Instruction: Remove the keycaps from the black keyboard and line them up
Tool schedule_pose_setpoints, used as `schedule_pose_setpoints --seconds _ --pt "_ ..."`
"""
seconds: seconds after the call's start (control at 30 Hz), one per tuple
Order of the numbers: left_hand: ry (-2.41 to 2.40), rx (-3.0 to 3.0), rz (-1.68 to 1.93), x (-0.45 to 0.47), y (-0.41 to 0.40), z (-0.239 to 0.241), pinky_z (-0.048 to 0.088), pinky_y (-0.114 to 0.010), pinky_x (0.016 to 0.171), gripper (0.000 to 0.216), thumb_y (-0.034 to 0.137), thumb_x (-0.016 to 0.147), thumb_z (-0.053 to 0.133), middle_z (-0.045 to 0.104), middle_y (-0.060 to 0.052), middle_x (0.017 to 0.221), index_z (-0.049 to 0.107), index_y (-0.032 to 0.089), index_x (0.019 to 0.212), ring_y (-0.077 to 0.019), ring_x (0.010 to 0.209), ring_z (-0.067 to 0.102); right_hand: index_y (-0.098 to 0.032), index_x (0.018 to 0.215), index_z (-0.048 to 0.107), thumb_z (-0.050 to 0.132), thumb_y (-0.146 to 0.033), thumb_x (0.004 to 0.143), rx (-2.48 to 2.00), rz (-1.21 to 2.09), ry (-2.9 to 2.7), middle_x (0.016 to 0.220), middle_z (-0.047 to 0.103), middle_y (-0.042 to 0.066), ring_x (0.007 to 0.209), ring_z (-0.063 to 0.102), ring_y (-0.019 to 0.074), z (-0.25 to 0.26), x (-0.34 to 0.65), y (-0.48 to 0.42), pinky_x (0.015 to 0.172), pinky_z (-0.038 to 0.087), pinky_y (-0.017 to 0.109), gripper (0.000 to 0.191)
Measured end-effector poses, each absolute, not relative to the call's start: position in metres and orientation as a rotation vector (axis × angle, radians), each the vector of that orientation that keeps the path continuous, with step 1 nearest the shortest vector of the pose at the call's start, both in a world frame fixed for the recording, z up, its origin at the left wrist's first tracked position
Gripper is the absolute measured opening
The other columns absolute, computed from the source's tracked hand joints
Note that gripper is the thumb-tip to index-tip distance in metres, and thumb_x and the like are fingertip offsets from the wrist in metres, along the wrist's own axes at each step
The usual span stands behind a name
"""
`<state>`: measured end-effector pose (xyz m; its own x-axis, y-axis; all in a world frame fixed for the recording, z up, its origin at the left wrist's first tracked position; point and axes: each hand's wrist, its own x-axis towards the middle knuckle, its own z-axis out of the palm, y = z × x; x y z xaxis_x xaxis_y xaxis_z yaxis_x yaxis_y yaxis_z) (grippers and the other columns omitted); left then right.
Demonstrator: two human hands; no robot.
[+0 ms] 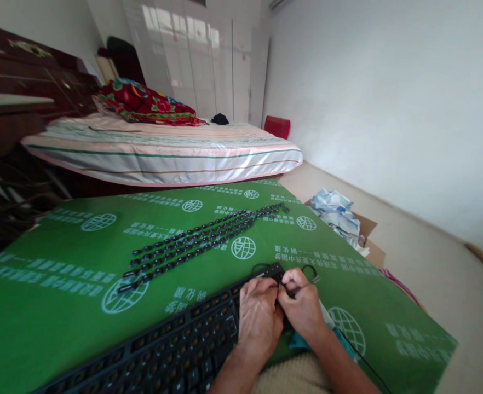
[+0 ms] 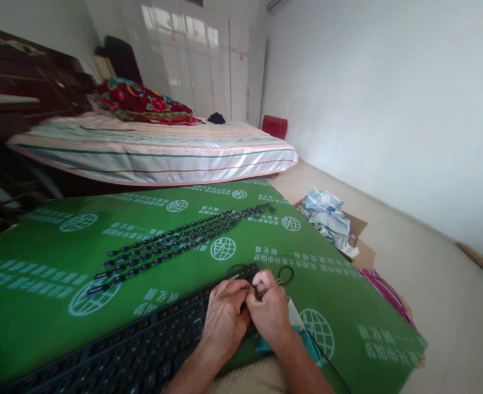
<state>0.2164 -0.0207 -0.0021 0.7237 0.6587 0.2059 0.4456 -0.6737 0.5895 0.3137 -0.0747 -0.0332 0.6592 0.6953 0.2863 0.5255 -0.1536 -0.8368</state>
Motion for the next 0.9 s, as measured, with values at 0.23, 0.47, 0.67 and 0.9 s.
schedule_pose_setpoints --seconds 0.23,0.47,0.67,0.9 --pt "0.829 2.458 0.609 0.2159 -0.0213 -0.0069 0.037 -0.038 0.086 0.020 0.006 0.074 0.051 0.065 -0.004 0.089 0.064 0.020 0.077 -0.0227 0.092 0.053 -0.021 0.066 0.043 0.048 -0.017 0.069 -1.765 0.189 -0.928 0.049 0.043 -0.008 0.044 0.044 0.0096 -0.0341 0.3145 -0.0758 0.045 0.034 0.020 0.007" --pt "0.822 2.472 0.625 0.2146 -0.0216 -0.0068 0.038 -0.038 0.085 0.017 0.005 0.074 0.052 0.065 -0.004 0.085 0.062 0.018 0.076 -0.0225 0.091 0.053 -0.021 0.062 0.040 0.050 -0.017 0.067 -1.667 0.270 -0.852 0.050 0.036 -0.008 0.044 0.039 0.0083 -0.0299 0.3151 -0.0748 0.043 0.034 0.018 0.012" --pt "0.789 2.443 0.641 0.2133 -0.0219 -0.0051 0.039 -0.038 0.085 0.014 0.006 0.074 0.053 0.065 -0.004 0.084 0.061 0.017 0.077 -0.0219 0.088 0.054 -0.020 0.061 0.041 0.055 -0.020 0.069 -1.591 0.310 -0.801 0.050 0.034 -0.008 0.044 0.037 0.0077 -0.0284 0.3145 -0.0779 0.042 0.032 0.018 0.016" --pt "0.786 2.383 0.709 0.2109 -0.0203 -0.0088 0.041 -0.036 0.081 0.016 0.006 0.076 0.051 0.064 -0.004 0.081 0.061 0.018 0.077 -0.0213 0.084 0.054 -0.020 0.059 0.042 0.057 -0.027 0.074 -1.567 0.329 -0.853 0.052 0.038 -0.007 0.046 0.038 0.0082 -0.0311 0.3140 -0.0820 0.043 0.034 0.019 0.023"
